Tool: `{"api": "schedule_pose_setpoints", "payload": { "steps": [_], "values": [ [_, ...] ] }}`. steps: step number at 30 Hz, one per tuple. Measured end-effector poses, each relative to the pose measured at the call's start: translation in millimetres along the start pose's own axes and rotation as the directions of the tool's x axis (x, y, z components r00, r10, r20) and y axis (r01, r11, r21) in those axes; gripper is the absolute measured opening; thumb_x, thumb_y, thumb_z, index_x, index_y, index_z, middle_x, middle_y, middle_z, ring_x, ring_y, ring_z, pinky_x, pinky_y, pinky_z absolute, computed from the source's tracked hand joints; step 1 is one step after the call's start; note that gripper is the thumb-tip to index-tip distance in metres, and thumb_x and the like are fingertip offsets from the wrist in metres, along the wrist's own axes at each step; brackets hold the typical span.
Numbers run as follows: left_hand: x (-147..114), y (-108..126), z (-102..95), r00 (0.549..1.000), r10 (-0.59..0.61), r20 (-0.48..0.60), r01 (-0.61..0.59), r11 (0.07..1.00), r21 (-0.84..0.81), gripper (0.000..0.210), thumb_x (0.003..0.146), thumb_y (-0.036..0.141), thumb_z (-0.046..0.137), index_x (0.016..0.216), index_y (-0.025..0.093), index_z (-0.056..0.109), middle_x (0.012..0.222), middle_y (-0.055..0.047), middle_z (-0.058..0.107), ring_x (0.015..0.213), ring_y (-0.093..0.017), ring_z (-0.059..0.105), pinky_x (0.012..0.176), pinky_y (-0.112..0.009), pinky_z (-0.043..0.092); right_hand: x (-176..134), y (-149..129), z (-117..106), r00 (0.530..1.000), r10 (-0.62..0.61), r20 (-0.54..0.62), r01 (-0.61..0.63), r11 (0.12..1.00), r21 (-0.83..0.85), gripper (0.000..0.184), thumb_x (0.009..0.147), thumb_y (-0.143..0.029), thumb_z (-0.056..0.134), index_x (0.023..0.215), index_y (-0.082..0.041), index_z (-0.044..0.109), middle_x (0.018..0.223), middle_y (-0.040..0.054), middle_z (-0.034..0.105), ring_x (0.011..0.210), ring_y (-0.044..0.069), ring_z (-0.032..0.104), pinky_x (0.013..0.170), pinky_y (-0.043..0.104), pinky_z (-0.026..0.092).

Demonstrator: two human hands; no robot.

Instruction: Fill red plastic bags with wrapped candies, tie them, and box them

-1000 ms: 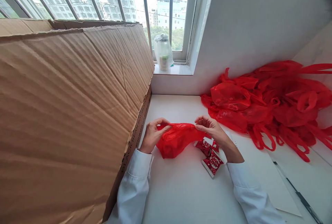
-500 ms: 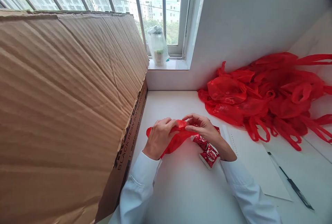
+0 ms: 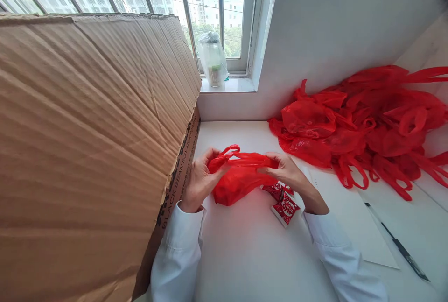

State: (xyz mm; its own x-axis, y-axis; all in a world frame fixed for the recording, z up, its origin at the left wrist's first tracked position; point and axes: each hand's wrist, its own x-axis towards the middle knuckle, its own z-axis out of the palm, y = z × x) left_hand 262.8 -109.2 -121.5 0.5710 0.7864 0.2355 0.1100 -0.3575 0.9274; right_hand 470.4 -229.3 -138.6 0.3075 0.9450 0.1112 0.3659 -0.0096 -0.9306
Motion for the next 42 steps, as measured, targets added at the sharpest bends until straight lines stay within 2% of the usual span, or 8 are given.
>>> {"api": "schedule_pose_setpoints", "payload": {
  "steps": [12,16,19,23,27,35,38,42],
  "values": [
    [-12,22,-10.9,0.914,0.268,-0.305,-0.077,0.851,0.519,0.022,0.089,0.035,0.054,0.091,0.019,0.069,0.087,-0.003,0.053,0.077,-0.016,0.052,0.073,-0.029,0.040,-22,-18,-28,0.948,-0.020,-0.317,0.199,0.816,0.542,0.045,0.061,-0.059,0.073,0.075,-0.026,0.045,0.064,-0.0026,0.045,0.056,0.015,0.046,0.055,0.031,0.041],
    [-18,31,-11.8,0.969,0.130,-0.209,-0.063,0.952,0.300,0.030,0.093,0.038,0.047,0.094,0.017,0.069,0.077,-0.002,0.057,0.072,-0.014,0.054,0.066,-0.026,0.043,-35,-36,-50,0.901,-0.156,-0.405,0.356,0.800,0.484,0.048,0.072,-0.072,0.059,0.067,-0.027,0.042,0.044,-0.0084,0.016,0.042,0.012,0.022,0.054,0.032,0.037],
    [-20,35,-11.5,0.987,0.059,-0.149,-0.048,0.996,0.076,0.025,0.089,0.038,0.055,0.101,0.019,0.066,0.082,0.000,0.059,0.076,-0.013,0.057,0.065,-0.023,0.046,-41,-65,-52,0.849,-0.263,-0.459,0.427,0.853,0.300,0.025,0.083,-0.049,0.063,0.072,-0.027,0.056,0.053,-0.0039,0.040,0.052,0.013,0.039,0.062,0.034,0.040],
    [-23,41,-11.8,0.994,0.036,-0.104,-0.039,0.999,-0.021,0.024,0.085,0.034,0.063,0.106,0.023,0.062,0.080,0.003,0.060,0.072,-0.011,0.057,0.064,-0.021,0.048,-32,-104,-25,0.885,-0.459,-0.080,0.442,0.882,-0.166,0.011,0.090,-0.023,0.055,0.086,-0.026,0.064,0.084,0.0014,0.062,0.076,0.015,0.057,0.066,0.029,0.041],
    [-31,53,-13.0,0.990,0.034,-0.136,-0.030,0.999,0.029,0.028,0.082,0.030,0.066,0.109,0.024,0.058,0.077,0.004,0.061,0.068,-0.011,0.060,0.063,-0.020,0.050,-14,-92,15,0.805,-0.327,0.496,0.554,0.713,-0.430,0.021,0.088,-0.010,0.046,0.072,-0.021,0.055,0.066,-0.0034,0.055,0.053,0.009,0.042,0.053,0.026,0.027],
    [-44,66,-19.0,0.999,0.046,0.010,-0.045,0.992,-0.119,0.021,0.092,0.025,0.048,0.110,0.031,0.058,0.077,0.003,0.055,0.064,-0.010,0.055,0.057,-0.020,0.049,-29,-28,19,0.918,-0.066,0.392,0.356,0.575,-0.737,0.049,0.072,-0.003,0.055,0.116,-0.025,0.058,0.084,0.0033,0.061,0.073,0.017,0.052,0.062,0.028,0.036],
    [-53,76,-24.5,0.979,0.202,-0.007,-0.197,0.964,0.181,0.023,0.092,0.021,0.046,0.094,0.032,0.067,0.090,-0.001,0.055,0.076,-0.014,0.057,0.061,-0.026,0.051,-33,-37,14,0.911,-0.071,0.407,0.362,0.612,-0.703,0.057,0.067,-0.012,0.065,0.121,-0.025,0.056,0.106,0.0075,0.061,0.095,0.024,0.054,0.082,0.036,0.043],
    [-71,93,-21.6,0.843,0.525,0.113,-0.482,0.645,0.593,0.026,0.083,0.018,0.055,0.094,0.038,0.068,0.119,-0.001,0.056,0.115,-0.029,0.050,0.093,-0.049,0.050,-32,-39,29,0.900,-0.168,0.402,0.418,0.597,-0.685,0.057,0.067,-0.024,0.070,0.122,-0.023,0.057,0.120,0.0091,0.058,0.109,0.029,0.051,0.095,0.043,0.041]
  ]
}}
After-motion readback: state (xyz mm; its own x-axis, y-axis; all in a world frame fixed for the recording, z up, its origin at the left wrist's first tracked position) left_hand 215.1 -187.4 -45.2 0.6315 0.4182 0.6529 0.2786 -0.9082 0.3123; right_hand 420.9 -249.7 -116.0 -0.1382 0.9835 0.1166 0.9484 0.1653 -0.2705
